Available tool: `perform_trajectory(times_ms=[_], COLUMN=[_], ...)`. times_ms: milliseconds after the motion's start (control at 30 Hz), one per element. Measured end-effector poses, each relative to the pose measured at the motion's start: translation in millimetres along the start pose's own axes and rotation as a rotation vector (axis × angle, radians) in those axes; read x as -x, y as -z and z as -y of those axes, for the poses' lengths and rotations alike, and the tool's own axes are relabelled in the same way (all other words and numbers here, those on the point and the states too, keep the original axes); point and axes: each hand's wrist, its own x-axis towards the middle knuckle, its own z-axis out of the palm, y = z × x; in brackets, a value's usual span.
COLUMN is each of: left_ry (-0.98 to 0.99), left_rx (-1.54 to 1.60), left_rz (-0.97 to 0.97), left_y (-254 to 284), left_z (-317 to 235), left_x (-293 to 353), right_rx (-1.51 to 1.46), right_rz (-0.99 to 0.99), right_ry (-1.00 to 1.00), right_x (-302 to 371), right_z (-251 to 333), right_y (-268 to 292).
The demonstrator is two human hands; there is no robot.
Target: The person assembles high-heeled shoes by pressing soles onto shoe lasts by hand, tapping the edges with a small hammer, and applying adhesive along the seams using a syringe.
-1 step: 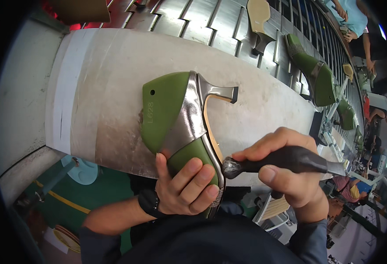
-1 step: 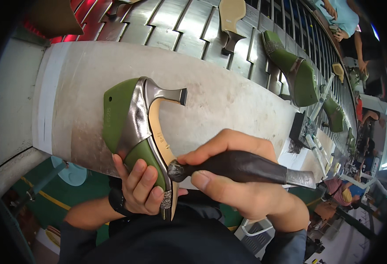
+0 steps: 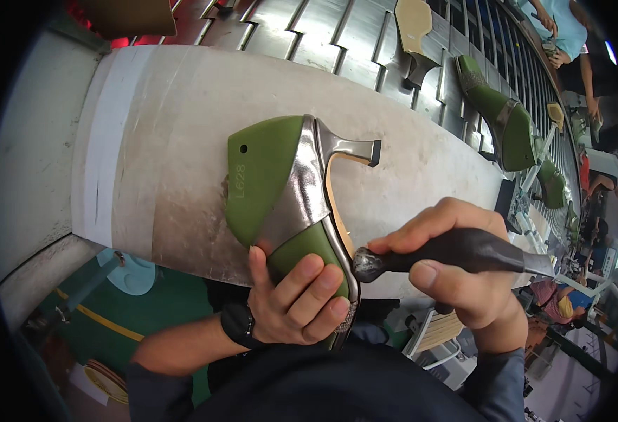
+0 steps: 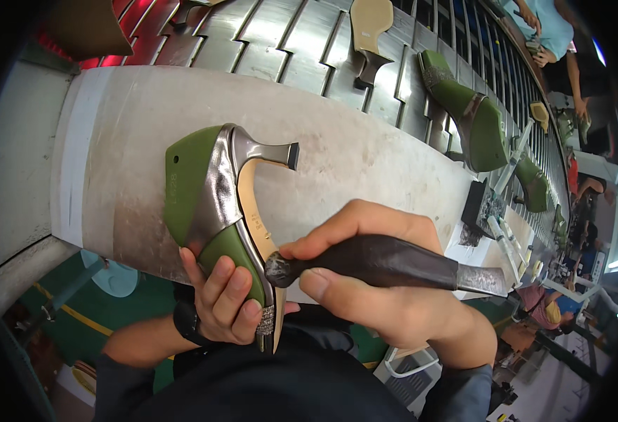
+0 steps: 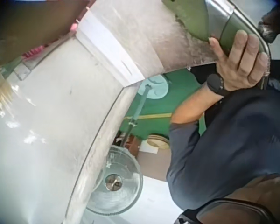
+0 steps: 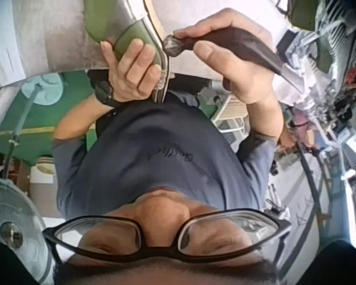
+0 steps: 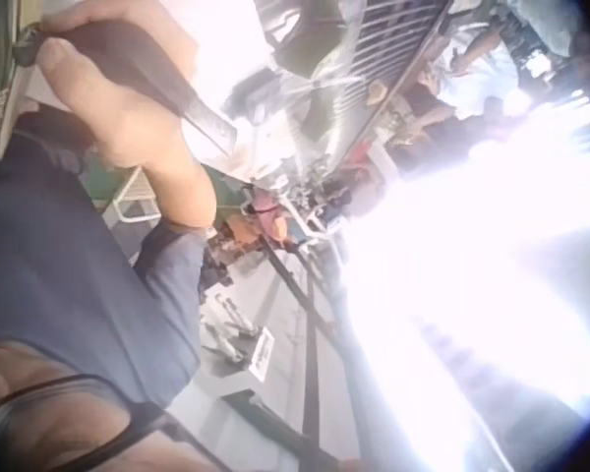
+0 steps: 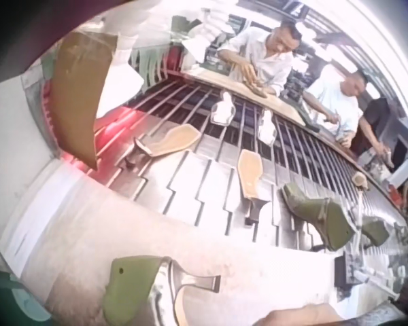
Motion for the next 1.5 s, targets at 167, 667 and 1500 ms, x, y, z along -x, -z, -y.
perform_trajectory(times_ms=[167,667,1500], left_ry=[0.029,0.122,0.077], left_rx=[0.013,0.154,0.142], left_rz=[0.008,-0.028,-0.019], left_y=[4.6,6.8,16.1], left_z=[0.7,-1.2,9.8], left_x=[1.9,-2.2,-10.5], right_rx=[0.029,0.277,0.450], right_rz=[-0.005,0.002,0.165], right_ry=[-0.026,0.026,0.009], right_x=[-25.0,-72.3,-66.7], right_z=[3.1,30.8,32.7], right_y=[-11.2,-12.1,-7.4])
